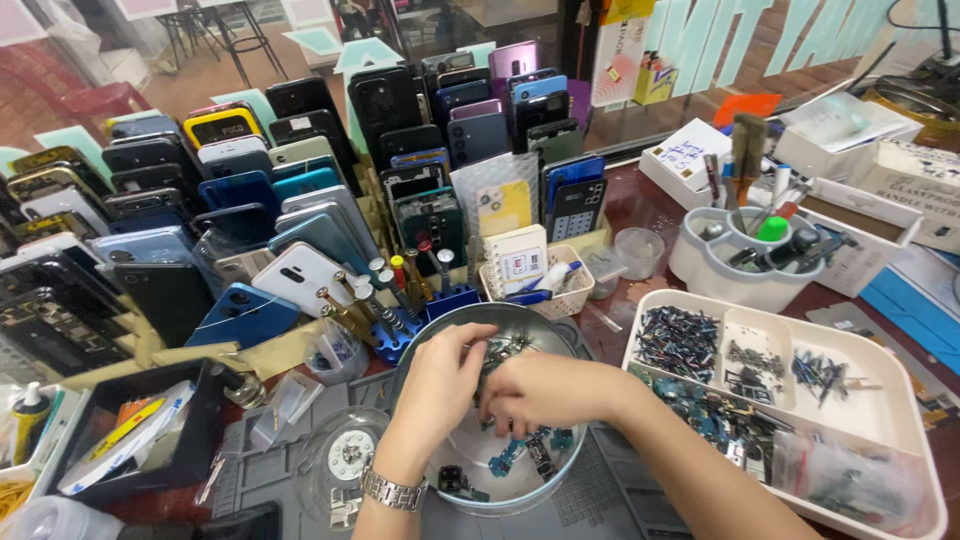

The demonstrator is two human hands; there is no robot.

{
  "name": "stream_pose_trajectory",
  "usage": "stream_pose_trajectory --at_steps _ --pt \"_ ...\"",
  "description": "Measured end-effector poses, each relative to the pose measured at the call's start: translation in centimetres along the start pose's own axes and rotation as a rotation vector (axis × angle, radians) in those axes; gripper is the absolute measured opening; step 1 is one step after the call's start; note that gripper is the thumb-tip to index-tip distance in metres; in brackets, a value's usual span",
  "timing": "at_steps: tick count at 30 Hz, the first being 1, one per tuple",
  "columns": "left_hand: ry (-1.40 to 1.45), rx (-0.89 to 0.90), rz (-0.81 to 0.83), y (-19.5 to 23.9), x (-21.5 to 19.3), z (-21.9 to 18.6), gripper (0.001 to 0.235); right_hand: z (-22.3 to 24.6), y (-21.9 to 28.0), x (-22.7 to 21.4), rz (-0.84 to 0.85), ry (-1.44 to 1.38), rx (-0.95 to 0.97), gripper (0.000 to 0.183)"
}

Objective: The person sorts small electronic components from a metal bowl into a compartmentalized tray. They handle the components by hand, placing them into specific sections of the tray. The person also briefly handles a white smartphone and a screwdriver.

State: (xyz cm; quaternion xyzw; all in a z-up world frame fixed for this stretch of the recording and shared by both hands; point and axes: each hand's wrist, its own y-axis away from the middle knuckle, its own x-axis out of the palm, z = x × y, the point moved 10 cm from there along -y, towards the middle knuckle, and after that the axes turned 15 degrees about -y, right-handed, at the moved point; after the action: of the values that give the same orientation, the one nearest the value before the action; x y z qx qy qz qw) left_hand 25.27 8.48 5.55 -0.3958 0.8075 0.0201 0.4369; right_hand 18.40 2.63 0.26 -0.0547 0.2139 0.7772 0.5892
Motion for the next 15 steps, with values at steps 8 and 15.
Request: stream_pose_trajectory --at_steps 8,15 --pt "0.071 -0.175 0.122 -0.4 1.1 3.3 0.03 -3.1 -3.4 7.2 0.45 -0.106 0.123 0.038" --pt "0.108 -0.21 0.109 -0.4 0.9 4.6 0.035 -0.4 -3.7 0.0 -0.063 0.284 -0.042 0.035"
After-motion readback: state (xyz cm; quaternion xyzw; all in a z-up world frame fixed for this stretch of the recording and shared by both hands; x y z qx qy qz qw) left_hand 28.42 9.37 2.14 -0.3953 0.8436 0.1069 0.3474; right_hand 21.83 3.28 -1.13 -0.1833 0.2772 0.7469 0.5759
